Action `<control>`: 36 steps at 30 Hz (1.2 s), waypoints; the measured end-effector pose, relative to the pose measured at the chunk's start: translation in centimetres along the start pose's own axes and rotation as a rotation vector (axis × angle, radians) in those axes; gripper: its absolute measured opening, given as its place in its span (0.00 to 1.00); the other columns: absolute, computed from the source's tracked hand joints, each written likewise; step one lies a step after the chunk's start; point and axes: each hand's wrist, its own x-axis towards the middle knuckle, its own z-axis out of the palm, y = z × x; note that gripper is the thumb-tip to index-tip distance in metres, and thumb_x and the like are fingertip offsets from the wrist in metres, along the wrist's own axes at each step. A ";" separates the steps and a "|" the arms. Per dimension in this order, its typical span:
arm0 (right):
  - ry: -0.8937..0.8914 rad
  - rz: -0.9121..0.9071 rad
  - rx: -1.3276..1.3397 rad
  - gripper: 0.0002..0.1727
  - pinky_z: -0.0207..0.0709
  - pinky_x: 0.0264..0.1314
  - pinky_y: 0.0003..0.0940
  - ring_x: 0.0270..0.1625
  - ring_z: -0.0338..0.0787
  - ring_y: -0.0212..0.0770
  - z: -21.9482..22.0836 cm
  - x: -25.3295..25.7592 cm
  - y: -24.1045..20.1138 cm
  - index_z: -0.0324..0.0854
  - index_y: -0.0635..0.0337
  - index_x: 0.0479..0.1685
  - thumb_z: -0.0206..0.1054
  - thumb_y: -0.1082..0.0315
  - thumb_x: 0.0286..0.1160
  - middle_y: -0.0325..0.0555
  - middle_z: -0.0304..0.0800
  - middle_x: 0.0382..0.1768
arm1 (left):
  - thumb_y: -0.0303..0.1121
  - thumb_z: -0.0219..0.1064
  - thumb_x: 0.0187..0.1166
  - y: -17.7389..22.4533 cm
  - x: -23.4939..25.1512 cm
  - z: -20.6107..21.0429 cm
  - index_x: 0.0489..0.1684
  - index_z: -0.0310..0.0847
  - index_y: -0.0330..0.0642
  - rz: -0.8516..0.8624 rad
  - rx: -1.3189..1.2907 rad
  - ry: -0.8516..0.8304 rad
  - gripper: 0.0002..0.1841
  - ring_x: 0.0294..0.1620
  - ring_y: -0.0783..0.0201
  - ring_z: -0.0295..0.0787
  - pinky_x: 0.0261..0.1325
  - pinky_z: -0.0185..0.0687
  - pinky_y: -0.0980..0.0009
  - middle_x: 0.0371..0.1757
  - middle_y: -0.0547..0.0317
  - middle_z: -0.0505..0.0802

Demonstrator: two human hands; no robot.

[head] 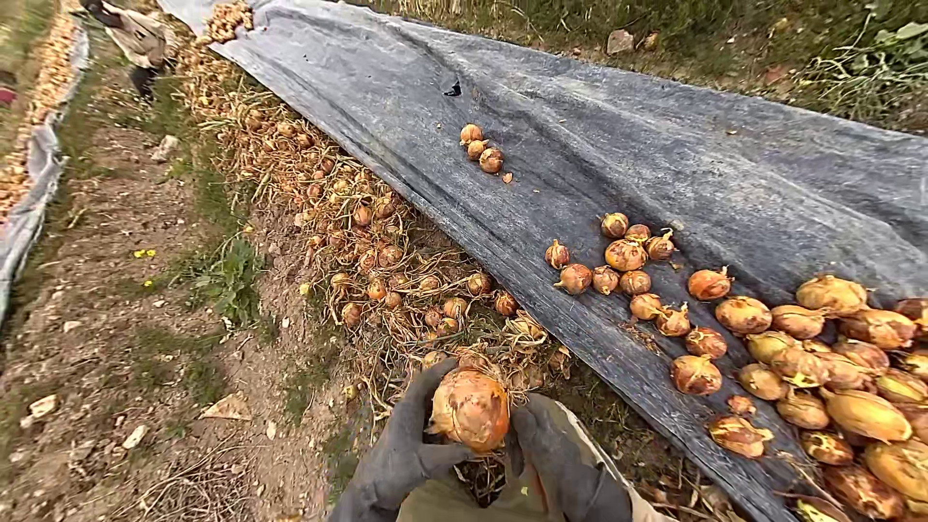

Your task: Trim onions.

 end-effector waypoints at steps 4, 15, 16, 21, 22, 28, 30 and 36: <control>0.134 -0.127 -0.138 0.33 0.86 0.31 0.32 0.27 0.87 0.33 1.1 -3.1 -1.5 0.82 0.54 0.61 0.45 0.36 0.89 0.37 0.89 0.31 | 0.45 0.95 0.42 1.9 -2.8 1.0 0.87 0.67 0.62 0.051 0.177 -0.135 0.58 0.67 0.62 0.90 0.62 0.96 0.58 0.75 0.63 0.87; 0.195 -0.411 -0.973 0.28 0.87 0.57 0.55 0.56 0.95 0.49 -0.5 -6.3 0.2 0.86 0.53 0.70 0.50 0.46 0.89 0.50 0.96 0.53 | 0.37 0.67 0.79 2.3 -8.9 6.9 0.66 0.74 0.43 -0.623 -0.270 -0.098 0.19 0.30 0.75 0.86 0.31 0.81 0.78 0.41 0.61 0.92; 0.240 -0.511 -0.926 0.27 0.89 0.57 0.51 0.55 0.96 0.46 -0.8 -6.1 0.7 0.84 0.54 0.72 0.52 0.47 0.89 0.49 0.96 0.55 | 0.37 0.57 0.86 4.7 -9.0 8.0 0.51 0.74 0.46 -0.809 -0.329 -0.015 0.07 0.19 0.76 0.75 0.22 0.72 0.82 0.29 0.63 0.86; 0.418 -0.194 -0.653 0.35 0.84 0.36 0.45 0.28 0.86 0.42 -3.1 -4.2 1.6 0.86 0.53 0.63 0.40 0.39 0.90 0.44 0.87 0.29 | 0.20 0.61 0.68 -0.5 -9.7 7.1 0.36 0.78 0.44 -0.635 -0.595 -0.029 0.07 0.09 0.76 0.69 0.12 0.64 0.80 0.18 0.63 0.83; 0.330 -0.028 -0.803 0.38 0.85 0.48 0.51 0.40 0.91 0.48 -3.7 -4.6 1.4 0.85 0.54 0.64 0.38 0.35 0.89 0.50 0.90 0.37 | 0.18 0.61 0.70 0.0 -9.0 6.6 0.38 0.79 0.41 -0.634 -0.480 0.007 0.07 0.08 0.74 0.68 0.11 0.62 0.79 0.19 0.59 0.86; -0.162 0.091 -0.933 0.40 0.81 0.60 0.60 0.54 0.92 0.56 -1.4 -5.9 1.5 0.82 0.58 0.67 0.44 0.31 0.85 0.58 0.92 0.47 | 0.34 0.51 0.93 10.2 -4.7 6.2 0.56 0.82 0.38 -0.641 0.531 -0.082 0.14 0.41 0.57 0.88 0.52 0.82 0.59 0.42 0.52 0.92; -0.088 0.090 -0.703 0.32 0.82 0.46 0.45 0.39 0.87 0.43 0.7 -5.5 -0.8 0.83 0.56 0.63 0.49 0.38 0.88 0.48 0.87 0.38 | 0.44 0.51 0.92 10.8 -4.2 6.5 0.72 0.82 0.40 -0.602 0.799 -0.166 0.23 0.62 0.46 0.90 0.70 0.78 0.45 0.59 0.43 0.93; 0.043 0.240 -0.195 0.36 0.75 0.19 0.36 0.15 0.73 0.38 -0.7 -4.0 3.1 0.78 0.54 0.41 0.44 0.29 0.84 0.40 0.75 0.19 | 0.49 0.47 0.92 5.2 -3.8 10.1 0.81 0.75 0.51 -0.473 0.967 -0.402 0.25 0.60 0.38 0.92 0.59 0.84 0.37 0.60 0.42 0.93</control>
